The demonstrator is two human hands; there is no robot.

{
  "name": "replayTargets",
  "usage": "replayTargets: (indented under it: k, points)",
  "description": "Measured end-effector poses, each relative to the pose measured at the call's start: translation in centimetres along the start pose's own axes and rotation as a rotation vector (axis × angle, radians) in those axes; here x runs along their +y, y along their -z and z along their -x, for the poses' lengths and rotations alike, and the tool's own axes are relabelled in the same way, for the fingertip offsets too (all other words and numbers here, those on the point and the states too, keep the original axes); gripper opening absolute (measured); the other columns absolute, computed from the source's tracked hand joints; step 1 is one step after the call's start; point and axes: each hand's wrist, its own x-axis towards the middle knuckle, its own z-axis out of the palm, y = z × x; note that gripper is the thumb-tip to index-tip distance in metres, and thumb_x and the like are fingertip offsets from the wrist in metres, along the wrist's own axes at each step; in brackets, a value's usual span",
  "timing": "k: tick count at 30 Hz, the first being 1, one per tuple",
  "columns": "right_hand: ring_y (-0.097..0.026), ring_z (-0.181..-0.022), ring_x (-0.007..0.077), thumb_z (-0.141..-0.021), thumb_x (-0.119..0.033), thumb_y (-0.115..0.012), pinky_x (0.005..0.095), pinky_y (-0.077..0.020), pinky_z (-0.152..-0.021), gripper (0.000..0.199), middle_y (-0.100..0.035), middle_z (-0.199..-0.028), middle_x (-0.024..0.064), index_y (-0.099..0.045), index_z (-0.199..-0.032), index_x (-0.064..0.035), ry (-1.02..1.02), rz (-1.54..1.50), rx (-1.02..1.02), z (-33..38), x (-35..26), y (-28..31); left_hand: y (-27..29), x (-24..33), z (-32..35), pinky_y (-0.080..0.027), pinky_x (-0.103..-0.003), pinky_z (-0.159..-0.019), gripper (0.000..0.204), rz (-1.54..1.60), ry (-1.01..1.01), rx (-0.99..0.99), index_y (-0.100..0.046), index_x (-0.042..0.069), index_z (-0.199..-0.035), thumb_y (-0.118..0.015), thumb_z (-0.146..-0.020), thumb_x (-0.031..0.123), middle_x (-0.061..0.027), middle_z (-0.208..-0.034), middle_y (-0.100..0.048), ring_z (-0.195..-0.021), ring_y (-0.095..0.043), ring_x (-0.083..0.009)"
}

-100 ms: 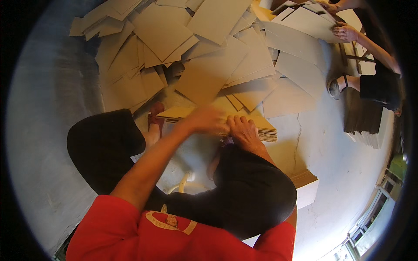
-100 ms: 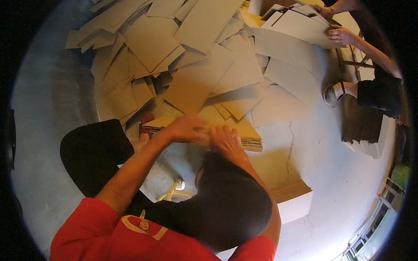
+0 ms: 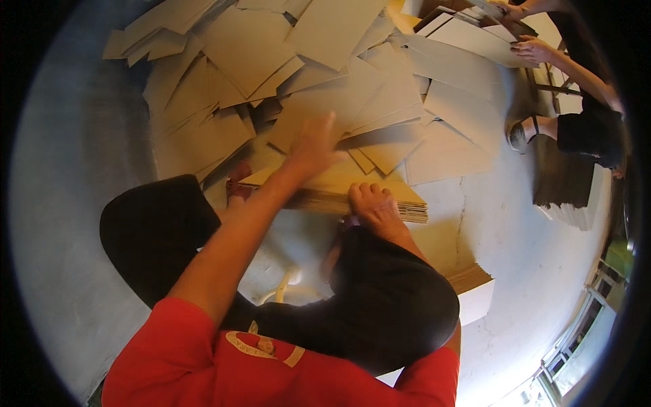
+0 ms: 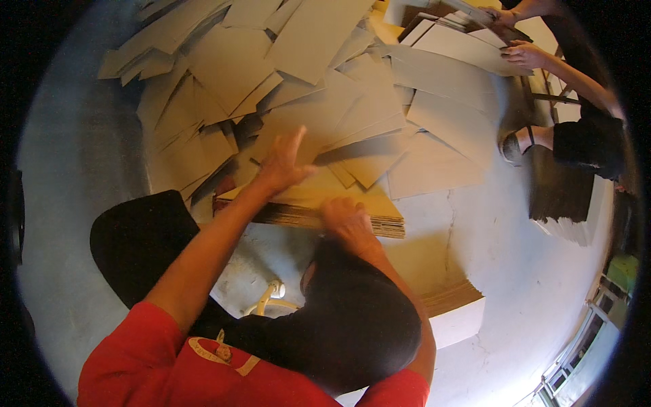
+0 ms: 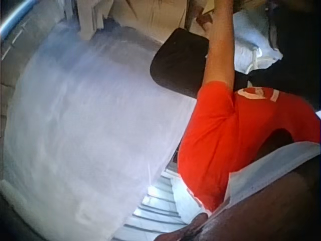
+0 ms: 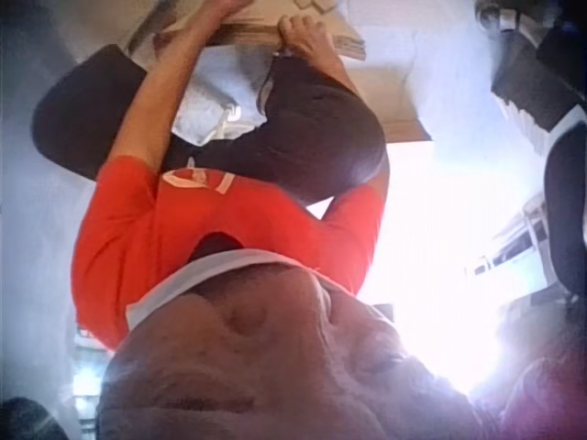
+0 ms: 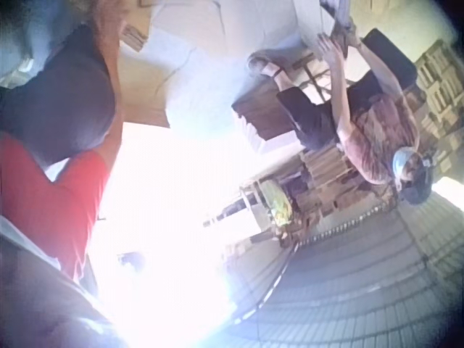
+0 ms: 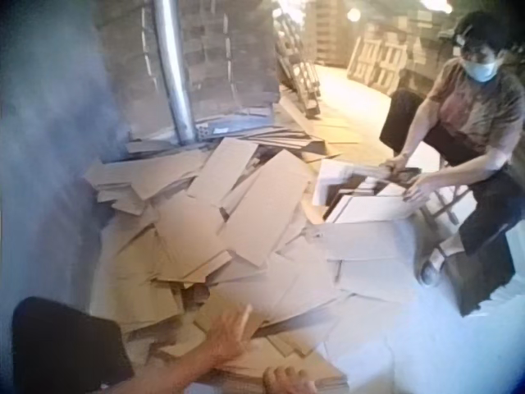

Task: The person sits on the floor and repeatedly picks up flat cardboard pieces from a large pile, aligns them, and stacks them into neat bundles. Another person is visible nearby also handling cardboard.

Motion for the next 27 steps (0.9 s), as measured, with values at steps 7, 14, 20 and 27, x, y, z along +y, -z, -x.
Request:
replayTargets:
  k: [7, 14, 20, 27]
  points:
    - [-0.057, -0.088, 0.0288, -0.062, -0.034, -0.075, 0.0414, -0.0445, -0.071, 0.049, -0.055, -0.088, 0.0104, -0.052, -0.096, -0.0065, 0.028, -0.118, 0.006, -0.3, -0.3, 0.4, -2.1, 0.0, -6.7, -0.015, -0.059, -0.111, 0.116, -0.517, 0.08, -0.015, -0.003, 0.017, -0.15, -0.082, -0.066, 0.028, -0.0154, -0.156, -0.01, -0.143, -0.008, -0.038]
    - [-0.056, -0.085, 0.0273, -0.057, -0.038, -0.077, 0.039, -0.0446, -0.069, 0.054, -0.055, -0.084, 0.0085, -0.052, -0.093, -0.0073, 0.048, -0.025, 0.068, 0.1, 0.1, 0.6, -4.5, -4.3, -5.2, -0.02, -0.058, -0.109, 0.103, -0.595, 0.091, 0.099, -0.006, 0.018, -0.151, -0.071, -0.072, 0.006, -0.0135, -0.156, -0.01, -0.144, -0.01, -0.0366]
    - [-0.056, -0.084, 0.0275, -0.062, -0.032, -0.073, 0.0393, -0.0449, -0.069, 0.046, -0.055, -0.084, 0.0089, -0.052, -0.093, -0.0065, 0.033, -0.05, 0.074, 0.0, -0.1, 0.8, -1.8, -8.6, -3.1, -0.046, -0.045, -0.092, 0.078, -0.688, -0.102, 0.409, -0.029, 0.011, -0.145, -0.062, -0.075, -0.002, -0.0163, -0.143, -0.04, -0.125, -0.047, -0.0358]
    - [-0.057, -0.084, 0.0278, -0.069, -0.022, -0.067, 0.0405, -0.0455, -0.069, 0.036, -0.055, -0.084, 0.0098, -0.052, -0.096, -0.0054, 0.033, -0.107, 0.166, 0.1, 0.1, 1.0, 3.4, -8.7, -1.6, -0.052, -0.038, -0.078, 0.057, -0.496, -0.156, 0.525, -0.05, 0.001, -0.13, -0.054, -0.074, -0.009, -0.0214, -0.109, -0.063, -0.092, -0.063, -0.0343]
